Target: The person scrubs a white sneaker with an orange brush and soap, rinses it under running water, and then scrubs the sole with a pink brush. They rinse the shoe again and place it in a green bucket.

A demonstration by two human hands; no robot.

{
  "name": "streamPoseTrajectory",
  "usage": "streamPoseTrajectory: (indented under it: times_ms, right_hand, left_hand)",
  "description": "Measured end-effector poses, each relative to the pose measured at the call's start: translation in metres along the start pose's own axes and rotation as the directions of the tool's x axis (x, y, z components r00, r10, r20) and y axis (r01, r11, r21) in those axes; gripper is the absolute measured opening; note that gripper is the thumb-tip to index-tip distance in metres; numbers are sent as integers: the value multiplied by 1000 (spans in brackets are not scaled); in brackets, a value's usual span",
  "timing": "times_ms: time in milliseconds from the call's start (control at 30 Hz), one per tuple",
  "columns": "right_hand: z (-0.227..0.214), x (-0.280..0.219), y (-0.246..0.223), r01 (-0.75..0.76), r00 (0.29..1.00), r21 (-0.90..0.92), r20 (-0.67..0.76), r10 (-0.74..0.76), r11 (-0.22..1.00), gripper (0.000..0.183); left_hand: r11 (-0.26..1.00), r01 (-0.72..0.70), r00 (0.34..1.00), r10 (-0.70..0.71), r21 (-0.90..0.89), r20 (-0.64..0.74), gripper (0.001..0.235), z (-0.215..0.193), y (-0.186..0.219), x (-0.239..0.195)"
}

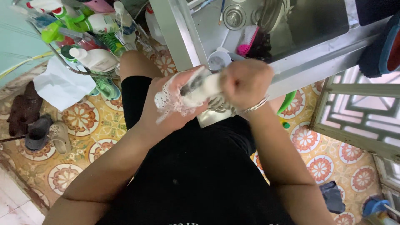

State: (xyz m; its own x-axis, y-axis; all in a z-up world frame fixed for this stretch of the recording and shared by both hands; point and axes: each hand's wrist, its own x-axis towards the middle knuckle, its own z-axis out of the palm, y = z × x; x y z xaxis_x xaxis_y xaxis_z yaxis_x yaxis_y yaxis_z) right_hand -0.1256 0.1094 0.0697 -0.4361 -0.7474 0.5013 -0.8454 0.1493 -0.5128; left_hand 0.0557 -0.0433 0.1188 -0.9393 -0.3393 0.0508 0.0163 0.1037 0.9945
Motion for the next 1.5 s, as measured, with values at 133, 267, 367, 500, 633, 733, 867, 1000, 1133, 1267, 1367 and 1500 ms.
streamPoseTrajectory:
  times_ms: [133,267,367,500,633,733,867,1000,1133,1267,1367,1500]
  right_hand:
    - [1,1,-21,97,994,84,42,-101,992,29]
    - [16,-22,28,-64,997,-90,40,68,994,26]
    - [5,-11,-8,-70,996,-50,58,73,996,24]
    - [10,-27,13,-90,991,9,99,89,996,32]
    - [7,-20,6,-145,988,-109,42,150,983,34]
    - [-2,-6,-26,52,996,-34,73,-50,998,26]
    - [-1,-14,11,6,999,-149,50,2,989,30]
    - [-6,-3,-29,101,992,-98,89,-92,990,29]
    - [1,-19,17,59,995,-122,83,-49,991,31]
    - [-2,-13,-7,24,996,-144,88,-11,989,31]
    - [9,-22,4,91,994,-40,71,-88,995,27]
    - [7,-29,38,-95,993,-131,58,104,987,35]
  left_hand:
    - [999,3,1000,-4,-43,-14,57,3,-5,-11]
    - [994,-62,995,68,92,-68,61,2,-8,-15]
    - [983,-76,991,93,169,-95,64,7,-11,-21]
    - [947,-127,978,170,296,-124,68,10,-14,-24]
    - [909,-171,962,238,379,-137,71,14,-22,-18]
    - [959,-117,974,161,256,-160,72,18,-27,-19]
    - [951,-87,990,115,298,-76,81,18,-43,-12]
    - [958,-95,989,123,272,-87,82,23,-40,-9]
    - [945,-60,992,93,320,-88,77,21,-38,-6]
    - [935,-36,994,70,353,-83,68,20,-26,-7]
    - [961,-26,998,41,275,-49,62,20,-31,-8]
    - [968,-79,990,103,237,-92,63,36,-78,-14]
